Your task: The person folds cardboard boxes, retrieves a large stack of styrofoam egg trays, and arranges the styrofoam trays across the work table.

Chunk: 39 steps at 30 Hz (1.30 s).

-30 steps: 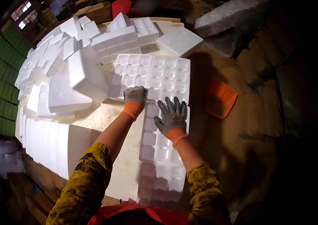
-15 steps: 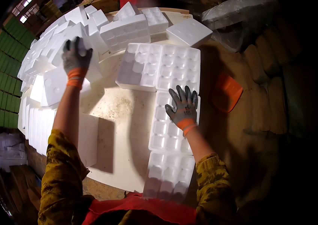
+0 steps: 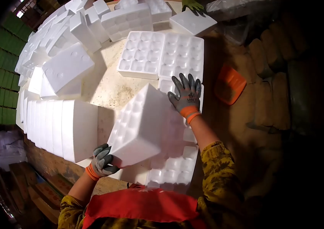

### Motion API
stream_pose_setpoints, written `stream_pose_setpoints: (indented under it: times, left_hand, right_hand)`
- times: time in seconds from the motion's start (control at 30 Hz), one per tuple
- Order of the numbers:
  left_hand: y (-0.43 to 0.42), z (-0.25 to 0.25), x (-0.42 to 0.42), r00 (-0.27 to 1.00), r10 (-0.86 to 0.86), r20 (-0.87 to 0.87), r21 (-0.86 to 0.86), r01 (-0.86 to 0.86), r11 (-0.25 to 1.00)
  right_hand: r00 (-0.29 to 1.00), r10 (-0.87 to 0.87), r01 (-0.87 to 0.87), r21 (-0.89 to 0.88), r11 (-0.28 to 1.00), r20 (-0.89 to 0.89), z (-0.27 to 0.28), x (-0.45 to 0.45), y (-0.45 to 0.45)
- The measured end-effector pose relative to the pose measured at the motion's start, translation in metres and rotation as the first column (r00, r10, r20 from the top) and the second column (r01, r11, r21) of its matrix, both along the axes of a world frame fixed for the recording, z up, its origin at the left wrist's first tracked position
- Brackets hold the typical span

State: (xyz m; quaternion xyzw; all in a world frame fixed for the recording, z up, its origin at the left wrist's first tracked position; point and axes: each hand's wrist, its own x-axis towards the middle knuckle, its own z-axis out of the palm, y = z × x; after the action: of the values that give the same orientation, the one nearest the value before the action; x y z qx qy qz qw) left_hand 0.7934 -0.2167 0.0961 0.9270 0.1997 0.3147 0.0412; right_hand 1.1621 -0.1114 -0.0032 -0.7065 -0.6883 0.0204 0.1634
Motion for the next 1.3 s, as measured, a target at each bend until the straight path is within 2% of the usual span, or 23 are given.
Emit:
stream_pose_setpoints:
  times: [0.07,0.1,0.13,0.2,0.3,0.4,0.43,0.53,0.63,0.67,0.73,0.77,0.8,0.87,0.93,1.07,1.17,1.2,1.23,1.3]
  left_hand:
    - [-0.003,-0.016,-0.032,0.984,-0.038,-0.175,-0.041,0.031,0.999]
    - [-0.003,-0.019,-0.038,0.980,0.063,-0.190,0.067,-0.051,0.996]
    - [-0.005,-0.014,-0.047,0.927,0.115,-0.358,0.097,-0.086,0.992]
    - [-0.007,-0.002,-0.050,0.922,0.105,-0.372,0.034,-0.099,0.994]
    - [-0.022,-0.001,-0.047,0.978,0.126,-0.168,-0.249,-0.166,0.954]
    - [-0.021,-0.005,0.001,0.903,0.423,0.069,-0.251,-0.395,0.884]
    - [-0.019,-0.005,-0.007,0.936,0.349,-0.045,-0.235,-0.349,0.907]
    - [0.014,-0.023,0.036,0.780,0.625,0.029,-0.545,-0.512,0.664]
    - [0.035,-0.047,0.073,0.796,0.581,0.173,-0.756,-0.271,0.596]
    - [0.036,-0.058,0.079,0.806,0.559,0.198,-0.726,-0.262,0.636]
    - [0.039,-0.053,0.077,0.895,0.422,0.143,-0.664,-0.230,0.712]
    - [0.038,-0.064,0.064,0.909,0.398,0.125,-0.545,-0.272,0.793]
    - [0.037,-0.044,0.061,0.909,0.405,0.102,-0.484,-0.310,0.818]
    - [0.030,-0.021,0.044,0.905,0.426,-0.003,-0.370,-0.397,0.840]
    - [0.024,0.003,0.028,0.865,0.462,-0.193,-0.247,-0.499,0.831]
    - [0.018,0.004,0.015,0.783,0.475,-0.401,-0.087,-0.549,0.832]
    - [0.020,-0.049,0.029,0.847,0.248,-0.470,-0.234,-0.391,0.890]
    - [0.018,-0.053,0.040,0.861,0.177,-0.477,-0.268,-0.335,0.904]
    - [0.015,-0.052,0.046,0.865,0.176,-0.470,-0.237,-0.316,0.918]
    - [0.017,-0.033,0.056,0.848,0.263,-0.460,-0.238,-0.403,0.884]
  right_hand:
    - [1.000,-0.003,0.003,-0.006,1.000,0.010,0.001,0.000,0.000]
    - [1.000,-0.004,0.004,-0.008,1.000,0.015,0.001,0.000,0.000]
    - [1.000,-0.007,0.007,-0.020,1.000,0.016,0.001,-0.001,-0.002]
    - [1.000,-0.011,0.012,-0.036,0.999,0.024,0.003,-0.001,-0.001]
    - [0.999,-0.008,0.009,-0.017,1.000,0.042,0.000,0.000,0.001]
    - [0.999,-0.003,0.003,-0.012,1.000,0.048,0.001,-0.001,-0.002]
    - [0.999,0.000,0.001,-0.020,1.000,0.044,0.003,-0.001,-0.001]
    - [0.999,0.002,-0.002,-0.001,1.000,0.032,-0.001,0.000,0.000]
    - [0.999,-0.004,0.004,-0.010,1.000,0.039,-0.001,0.000,-0.001]
    - [0.999,-0.002,0.002,-0.014,1.000,0.032,-0.001,0.000,-0.001]
    - [0.999,-0.011,0.011,-0.015,1.000,0.035,0.000,0.000,0.001]
    - [0.999,-0.017,0.018,-0.016,1.000,0.035,-0.001,0.000,0.001]
    - [0.999,-0.015,0.015,-0.009,1.000,0.031,-0.001,0.000,0.000]
    - [1.000,-0.013,0.013,0.005,1.000,0.021,-0.002,0.001,0.000]
    - [1.000,-0.006,0.006,0.017,1.000,-0.005,0.000,0.001,-0.001]
    - [1.000,0.001,0.000,0.035,0.999,-0.029,-0.001,0.001,-0.003]
    - [1.000,-0.001,0.001,0.011,1.000,-0.013,0.000,0.001,-0.002]
    - [1.000,0.005,-0.004,0.017,1.000,-0.019,0.001,0.001,-0.002]
    - [1.000,0.009,-0.009,0.022,1.000,-0.023,0.001,0.001,-0.003]
    - [1.000,0.015,-0.015,0.017,1.000,-0.026,0.001,0.001,-0.002]
